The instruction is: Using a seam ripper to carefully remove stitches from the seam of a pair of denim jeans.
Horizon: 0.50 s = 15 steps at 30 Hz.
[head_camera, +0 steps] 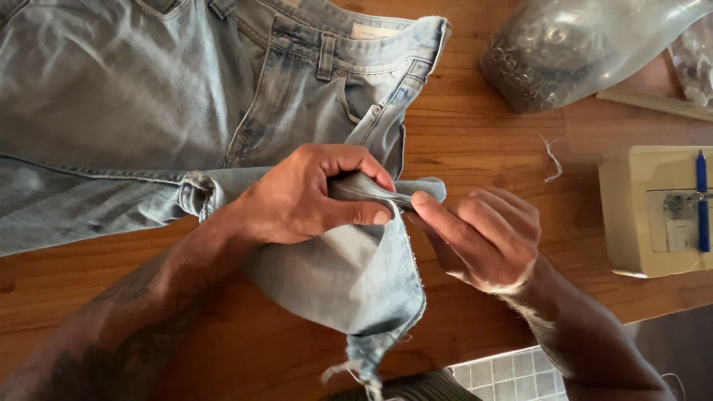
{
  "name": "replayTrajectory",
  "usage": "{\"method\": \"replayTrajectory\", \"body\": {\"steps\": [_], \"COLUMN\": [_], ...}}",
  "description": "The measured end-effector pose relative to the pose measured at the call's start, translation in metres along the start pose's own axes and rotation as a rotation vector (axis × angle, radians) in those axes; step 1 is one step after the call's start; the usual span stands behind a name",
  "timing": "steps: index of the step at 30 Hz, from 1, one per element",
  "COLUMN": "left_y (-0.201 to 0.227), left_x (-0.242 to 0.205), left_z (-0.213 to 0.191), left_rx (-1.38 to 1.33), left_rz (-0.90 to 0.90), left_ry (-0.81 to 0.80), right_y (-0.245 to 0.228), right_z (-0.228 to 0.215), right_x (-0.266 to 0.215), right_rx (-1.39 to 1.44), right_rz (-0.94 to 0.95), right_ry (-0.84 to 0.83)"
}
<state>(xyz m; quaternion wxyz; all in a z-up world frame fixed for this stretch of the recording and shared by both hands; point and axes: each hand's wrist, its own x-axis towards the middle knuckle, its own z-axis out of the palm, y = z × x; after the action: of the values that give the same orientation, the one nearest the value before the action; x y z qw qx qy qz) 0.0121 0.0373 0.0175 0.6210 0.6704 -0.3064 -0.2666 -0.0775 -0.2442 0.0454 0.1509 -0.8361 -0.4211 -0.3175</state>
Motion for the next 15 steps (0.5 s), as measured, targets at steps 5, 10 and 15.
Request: {"method": "replayTrajectory", "body": {"steps": [5,10,15], "left_y": [-0.0011,0.0,0.0022], "left_x": [-0.0005,-0.0011,-0.0006], "left_z": [-0.0016,-0.0018,-0.0022], "left_rx": [0.027,0.013,0.031], "left_rz": [0.018,0.018,0.039], "left_ry": [0.006,0.006,-0.014], "right_y": [0.0035,0.0008,0.0015], "right_z": [-0.0037,-0.0076,-0.005], "right_x": [-0.003,0.002,-0.0026], "right_rx": [-0.012,-0.028,-0.022], "right_rz": [0.019,0.018,0.004], "right_ry": [-0.021,-0.04,-0.041]}}
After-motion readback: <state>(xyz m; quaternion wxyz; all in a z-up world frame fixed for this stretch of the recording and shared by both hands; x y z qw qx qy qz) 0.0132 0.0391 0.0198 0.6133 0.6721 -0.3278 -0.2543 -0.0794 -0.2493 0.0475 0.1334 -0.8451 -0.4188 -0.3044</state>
